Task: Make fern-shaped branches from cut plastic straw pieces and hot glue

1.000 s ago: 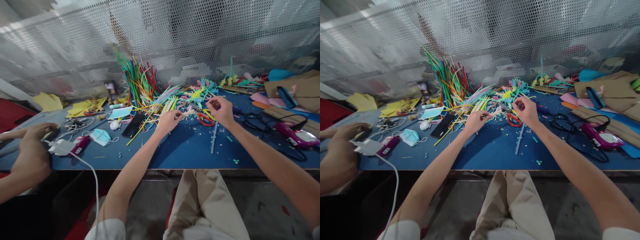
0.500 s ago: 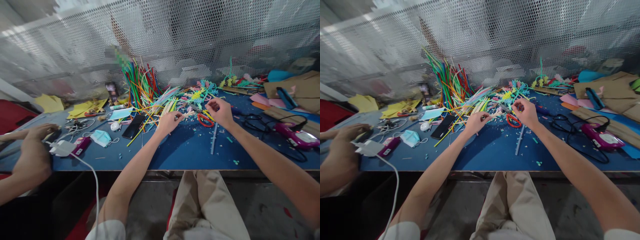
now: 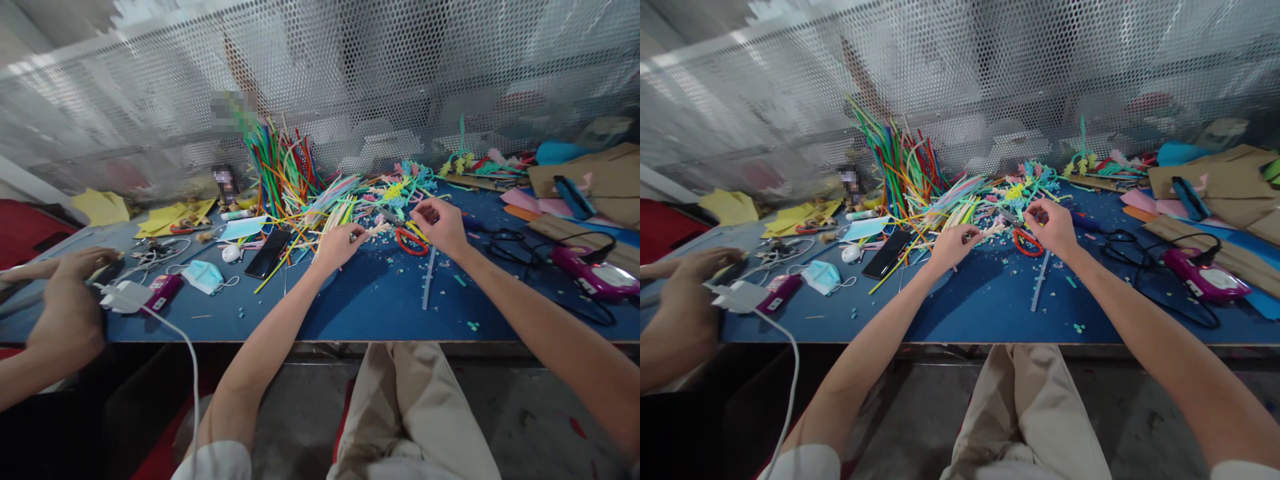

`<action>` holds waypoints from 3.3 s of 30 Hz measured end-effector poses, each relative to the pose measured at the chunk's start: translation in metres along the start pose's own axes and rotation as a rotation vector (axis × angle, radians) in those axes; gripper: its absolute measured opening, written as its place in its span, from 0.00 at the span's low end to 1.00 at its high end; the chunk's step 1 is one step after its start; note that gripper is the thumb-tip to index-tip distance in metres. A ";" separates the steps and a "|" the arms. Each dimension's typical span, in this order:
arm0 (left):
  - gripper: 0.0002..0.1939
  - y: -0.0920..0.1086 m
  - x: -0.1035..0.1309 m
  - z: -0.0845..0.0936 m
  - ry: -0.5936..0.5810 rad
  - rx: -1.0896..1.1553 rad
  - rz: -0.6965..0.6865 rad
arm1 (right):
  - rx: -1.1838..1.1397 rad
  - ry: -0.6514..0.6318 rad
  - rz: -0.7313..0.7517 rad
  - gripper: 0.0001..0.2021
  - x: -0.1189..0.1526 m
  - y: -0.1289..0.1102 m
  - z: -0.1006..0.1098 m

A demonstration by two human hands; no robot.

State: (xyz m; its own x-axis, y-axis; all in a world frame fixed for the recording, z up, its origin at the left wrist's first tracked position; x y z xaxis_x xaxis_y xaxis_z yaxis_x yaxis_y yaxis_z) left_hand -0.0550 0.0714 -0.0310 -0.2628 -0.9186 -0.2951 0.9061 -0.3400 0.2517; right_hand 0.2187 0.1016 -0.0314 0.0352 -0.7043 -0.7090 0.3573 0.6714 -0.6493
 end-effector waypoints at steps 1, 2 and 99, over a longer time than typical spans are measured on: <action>0.15 0.000 0.000 0.000 0.004 0.001 0.000 | -0.001 0.000 0.000 0.10 0.000 0.000 0.000; 0.15 0.000 0.000 0.000 0.007 0.002 0.000 | -0.004 -0.001 0.000 0.09 0.000 -0.001 0.000; 0.14 0.005 0.000 -0.002 0.090 0.010 -0.100 | -0.054 -0.251 0.159 0.16 0.011 -0.019 -0.028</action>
State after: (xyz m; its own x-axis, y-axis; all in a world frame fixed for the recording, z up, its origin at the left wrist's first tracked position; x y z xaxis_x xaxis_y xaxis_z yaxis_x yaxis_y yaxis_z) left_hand -0.0496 0.0702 -0.0320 -0.3207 -0.8582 -0.4008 0.8733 -0.4317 0.2258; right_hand 0.1864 0.0875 -0.0338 0.3189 -0.6201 -0.7168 0.2788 0.7842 -0.5543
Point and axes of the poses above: each hand's wrist, its own x-axis away from the middle knuckle, its own z-axis out of the back of the hand, y = z × x, the point moved 6 cm from there along -x, towards the middle knuckle, and after that the axes turned 10 degrees about -x, right-handed, at the moved point
